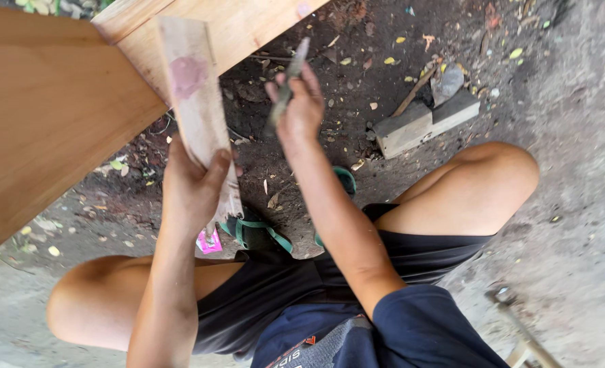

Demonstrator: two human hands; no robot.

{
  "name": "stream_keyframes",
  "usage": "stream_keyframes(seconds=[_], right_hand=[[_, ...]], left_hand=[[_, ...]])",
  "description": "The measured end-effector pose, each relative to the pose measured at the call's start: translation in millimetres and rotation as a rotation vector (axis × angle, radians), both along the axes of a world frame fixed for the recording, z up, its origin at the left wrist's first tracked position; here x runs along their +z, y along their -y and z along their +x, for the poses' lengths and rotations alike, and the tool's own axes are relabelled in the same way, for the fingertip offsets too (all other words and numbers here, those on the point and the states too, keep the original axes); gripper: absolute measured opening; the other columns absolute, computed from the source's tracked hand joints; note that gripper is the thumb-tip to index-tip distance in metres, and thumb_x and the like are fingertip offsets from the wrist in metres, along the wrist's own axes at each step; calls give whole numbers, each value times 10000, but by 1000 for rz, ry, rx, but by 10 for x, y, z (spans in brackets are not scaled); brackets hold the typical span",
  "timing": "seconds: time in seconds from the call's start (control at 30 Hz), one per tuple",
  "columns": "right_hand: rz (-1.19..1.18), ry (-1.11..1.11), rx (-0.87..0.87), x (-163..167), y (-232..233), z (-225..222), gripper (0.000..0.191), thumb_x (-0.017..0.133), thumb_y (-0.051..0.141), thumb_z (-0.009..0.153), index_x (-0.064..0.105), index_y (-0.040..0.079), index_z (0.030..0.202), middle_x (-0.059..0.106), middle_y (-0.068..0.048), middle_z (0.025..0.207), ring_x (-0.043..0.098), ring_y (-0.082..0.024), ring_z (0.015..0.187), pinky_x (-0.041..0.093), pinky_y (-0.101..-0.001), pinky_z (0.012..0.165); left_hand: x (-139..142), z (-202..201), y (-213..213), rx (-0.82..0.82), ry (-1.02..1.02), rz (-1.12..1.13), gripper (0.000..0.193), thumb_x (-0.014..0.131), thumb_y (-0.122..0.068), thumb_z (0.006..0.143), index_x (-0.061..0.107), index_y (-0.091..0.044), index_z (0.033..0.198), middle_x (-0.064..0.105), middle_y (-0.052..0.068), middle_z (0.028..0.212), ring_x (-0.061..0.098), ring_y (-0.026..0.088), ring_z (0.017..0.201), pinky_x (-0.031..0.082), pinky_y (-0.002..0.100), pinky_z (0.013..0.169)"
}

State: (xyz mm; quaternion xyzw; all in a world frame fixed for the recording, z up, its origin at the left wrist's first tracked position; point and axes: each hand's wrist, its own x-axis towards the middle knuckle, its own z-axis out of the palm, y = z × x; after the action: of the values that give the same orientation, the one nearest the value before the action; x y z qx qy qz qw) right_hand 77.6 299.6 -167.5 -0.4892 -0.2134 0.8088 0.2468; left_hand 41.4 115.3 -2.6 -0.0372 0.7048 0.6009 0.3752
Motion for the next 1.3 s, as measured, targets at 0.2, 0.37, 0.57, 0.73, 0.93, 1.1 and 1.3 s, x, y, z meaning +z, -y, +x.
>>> stream_keyframes(seconds=[0.2,0.37,0.57,0.73,0.93,1.1,1.3], right_hand=[[49,-70,-52,-47,137,-258,413,418,-5,1071,466,-6,1481,587,-177,1203,659,-220,1020,615,-485,993],[57,-67,-36,-18,124,-313,421,425,8,1065,470,-8,1483,587,-157,1204,664,-229,1032,579,-485,940],[136,-82,-14,40,142,-374,407,462,9,1073,482,-8,1479,613,-156,1206,666,-222,1057,593,-465,932],[185,-64,32,112,80,-462,402,526,30,1059,509,-18,1458,657,-141,1164,675,-207,1035,651,-442,877],[204,20,41,-6,59,-587,418,567,-5,1038,538,-45,1453,651,-135,1068,670,-171,903,680,-425,800],[195,228,155,-74,-23,-412,492,640,-66,984,504,8,1452,651,-211,998,691,-214,756,675,-387,704],[1427,486,378,-42,-302,217,416,657,-53,1027,655,124,1404,614,-88,1248,655,-126,894,549,-269,670]], left_hand=[[-21,25,187,49,10,124,367,589,-3,1065,368,58,1352,676,138,1025,700,184,832,603,304,768],[-37,25,197,44,36,126,418,577,-1,1041,348,39,1389,678,133,1016,693,173,820,600,298,755],[-22,21,198,54,41,122,418,580,-1,1046,346,44,1390,675,129,1029,691,171,832,597,297,760],[-27,52,197,54,75,111,419,591,-5,1035,336,54,1362,678,127,1026,699,169,836,601,295,758],[-27,47,183,33,59,112,425,581,4,1034,335,54,1376,671,125,1038,692,168,842,591,289,765],[-12,37,158,-4,19,110,386,578,9,1056,361,68,1369,675,136,1034,691,176,863,593,297,791],[6,34,123,17,66,49,395,583,-9,1029,356,66,1344,694,137,1018,714,178,836,605,305,754]])
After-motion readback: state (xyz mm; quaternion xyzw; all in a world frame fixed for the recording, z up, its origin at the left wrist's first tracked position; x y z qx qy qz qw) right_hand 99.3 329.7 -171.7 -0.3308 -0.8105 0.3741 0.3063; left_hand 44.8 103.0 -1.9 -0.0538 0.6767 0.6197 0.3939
